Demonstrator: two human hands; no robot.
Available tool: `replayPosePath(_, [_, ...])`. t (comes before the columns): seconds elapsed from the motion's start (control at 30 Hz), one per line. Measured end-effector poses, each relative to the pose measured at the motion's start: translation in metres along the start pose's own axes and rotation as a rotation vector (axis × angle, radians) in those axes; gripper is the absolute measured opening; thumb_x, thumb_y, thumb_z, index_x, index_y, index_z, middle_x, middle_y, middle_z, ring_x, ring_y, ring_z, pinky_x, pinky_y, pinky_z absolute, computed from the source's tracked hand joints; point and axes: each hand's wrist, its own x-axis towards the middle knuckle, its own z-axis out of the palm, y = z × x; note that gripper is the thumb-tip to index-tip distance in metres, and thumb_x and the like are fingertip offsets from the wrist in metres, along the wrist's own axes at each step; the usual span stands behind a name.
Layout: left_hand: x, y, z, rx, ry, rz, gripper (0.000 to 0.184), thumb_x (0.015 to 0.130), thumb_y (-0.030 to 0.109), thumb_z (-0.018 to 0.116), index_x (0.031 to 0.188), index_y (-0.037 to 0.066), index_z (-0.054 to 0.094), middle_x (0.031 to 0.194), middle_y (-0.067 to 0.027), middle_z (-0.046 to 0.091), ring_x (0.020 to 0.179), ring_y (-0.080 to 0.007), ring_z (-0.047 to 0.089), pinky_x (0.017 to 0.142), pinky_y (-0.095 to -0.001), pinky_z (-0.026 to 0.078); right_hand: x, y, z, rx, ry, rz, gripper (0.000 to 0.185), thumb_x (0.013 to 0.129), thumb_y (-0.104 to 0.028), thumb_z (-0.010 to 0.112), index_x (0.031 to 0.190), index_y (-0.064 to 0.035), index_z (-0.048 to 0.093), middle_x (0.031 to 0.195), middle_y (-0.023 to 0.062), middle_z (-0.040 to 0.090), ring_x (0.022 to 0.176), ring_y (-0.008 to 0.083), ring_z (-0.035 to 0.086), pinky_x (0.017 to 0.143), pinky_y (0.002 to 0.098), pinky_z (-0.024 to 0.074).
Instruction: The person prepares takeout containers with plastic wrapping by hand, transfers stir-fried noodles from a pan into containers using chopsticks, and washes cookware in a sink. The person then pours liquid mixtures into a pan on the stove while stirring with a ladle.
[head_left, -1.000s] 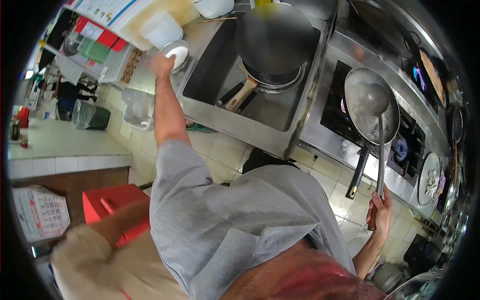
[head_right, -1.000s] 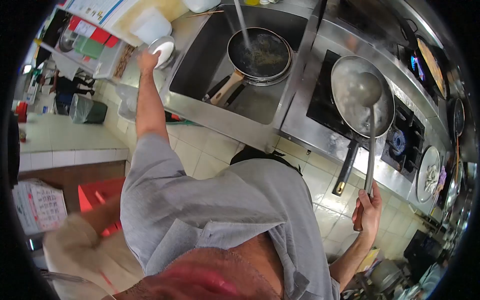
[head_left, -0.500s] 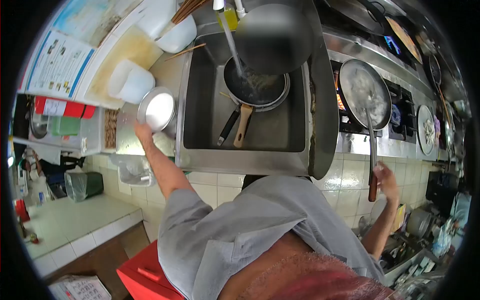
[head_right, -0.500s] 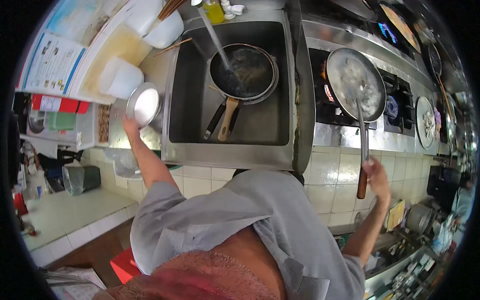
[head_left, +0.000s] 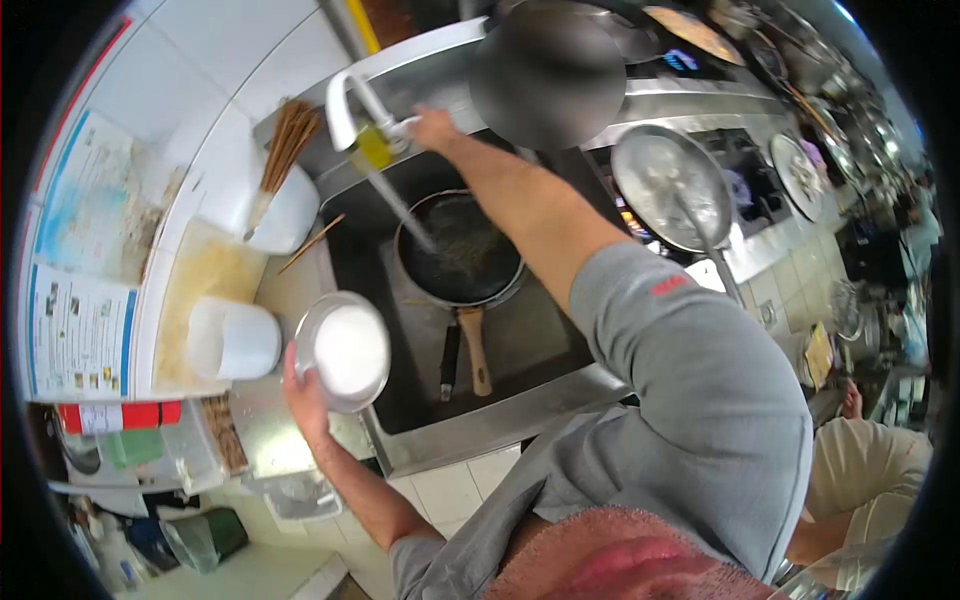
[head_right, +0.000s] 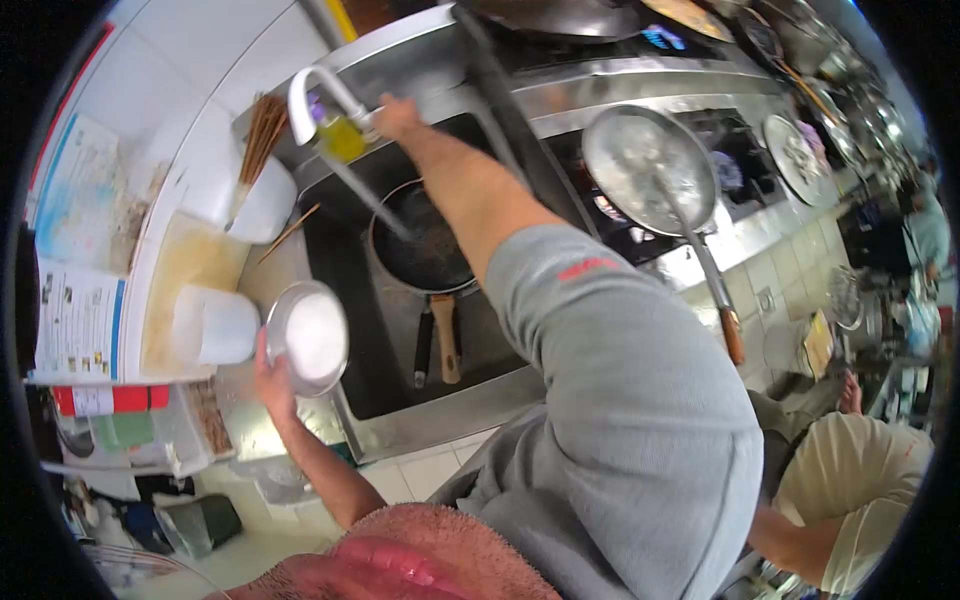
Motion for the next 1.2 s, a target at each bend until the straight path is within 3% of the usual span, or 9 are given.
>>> replayPosePath(0.07, [-0.010,0.042,0.016,0.139,-0.028,-0.096,0.052,0.078,-0.007,0.040,0.129,0.002,0.043,0.127,-0.0160,0.048,0.117,-0.0220,0.045,0.099,-0.0300,0.031,-0.006,0.006,0.004,0.413,-0.057,0.158,0.062,0.081,-0.032,0.058,0.131,-0.0027,0.035,0.121,0.0230,0.050,0.102,0.0348,0.055,0.089,0.0409,0.0444])
replayPosePath(0.13, [-0.014,0.056,0.031,0.118,-0.074,-0.089,0.049,0.080,-0.008,0.040,0.127,0.004,0.047,0.124,-0.0152,0.051,0.115,-0.0215,0.047,0.098,-0.0294,0.033,-0.003,0.010,0.014,0.760,-0.180,0.274,0.071,0.081,-0.035,0.062,0.135,-0.0021,0.030,0.115,0.0190,0.055,0.097,0.0256,0.058,0.071,0.0354,0.0528])
replayPosePath(0.23, [-0.009,0.056,0.057,0.166,-0.183,-0.064,0.046,0.081,-0.007,0.041,0.124,0.006,0.050,0.123,-0.0144,0.053,0.115,-0.0219,0.049,0.096,-0.0292,0.035,0.007,0.027,0.044,0.815,-0.111,0.109,0.056,0.084,-0.033,0.060,0.124,0.0003,0.042,0.096,0.0135,0.061,0.062,0.0177,0.059,0.052,0.0298,0.0495])
replayPosePath(0.37, [0.010,0.047,0.103,0.141,-0.354,0.002,0.046,0.079,-0.009,0.043,0.122,0.005,0.051,0.117,-0.0138,0.057,0.108,-0.0226,0.054,0.092,-0.0296,0.040,0.012,0.025,0.036,0.956,-0.181,0.304,0.041,0.085,-0.033,0.059,0.108,-0.0003,0.053,0.071,0.0069,0.059,0.048,0.0118,0.052,0.043,0.0253,0.0442])
replayPosePath(0.67, [0.083,0.043,0.182,0.225,-0.387,0.129,0.045,0.077,-0.003,0.044,0.118,0.012,0.055,0.108,-0.0205,0.059,0.101,-0.0348,0.056,0.086,-0.0353,0.045,0.013,0.025,0.031,1.033,-0.227,0.318,0.038,0.084,-0.029,0.062,0.107,0.0000,0.055,0.076,0.0069,0.060,0.049,0.0097,0.051,0.043,0.0227,0.0442])
replayPosePath(0.77, [0.112,0.038,0.192,0.213,-0.322,0.247,0.043,0.077,-0.002,0.047,0.118,0.009,0.055,0.110,-0.0181,0.059,0.103,-0.0294,0.058,0.087,-0.0323,0.043,0.008,0.019,0.028,1.004,-0.151,0.301,0.042,0.082,-0.027,0.065,0.112,-0.0001,0.053,0.084,0.0075,0.062,0.052,0.0096,0.052,0.044,0.0226,0.0444])
replayPosePath(1.0, [0.153,0.040,0.202,0.205,-0.189,0.053,0.047,0.077,-0.004,0.046,0.119,0.014,0.057,0.110,-0.0172,0.060,0.097,-0.0228,0.059,0.085,-0.0290,0.043,0.007,0.018,0.028,0.950,-0.136,0.310,0.048,0.080,-0.025,0.067,0.118,-0.0001,0.051,0.094,0.0086,0.062,0.058,0.0112,0.055,0.049,0.0230,0.0472])
replayPosePath(1.03, [0.155,0.037,0.204,0.171,-0.165,0.049,0.046,0.076,-0.002,0.045,0.117,0.017,0.057,0.108,-0.0195,0.059,0.096,-0.0319,0.060,0.084,-0.0351,0.046,0.009,0.020,0.030,0.939,-0.141,0.302,0.051,0.079,-0.025,0.067,0.120,0.0000,0.049,0.097,0.0096,0.061,0.060,0.0122,0.056,0.051,0.0236,0.0484])
replayPosePath(1.2, [0.158,0.033,0.208,0.152,-0.135,-0.005,0.048,0.074,-0.003,0.045,0.116,0.017,0.058,0.108,-0.0200,0.059,0.096,-0.0321,0.060,0.084,-0.0356,0.046,0.006,0.017,0.027,0.903,-0.132,0.322,0.062,0.078,-0.029,0.068,0.127,-0.0011,0.043,0.107,0.0126,0.058,0.066,0.0150,0.058,0.057,0.0250,0.0512])
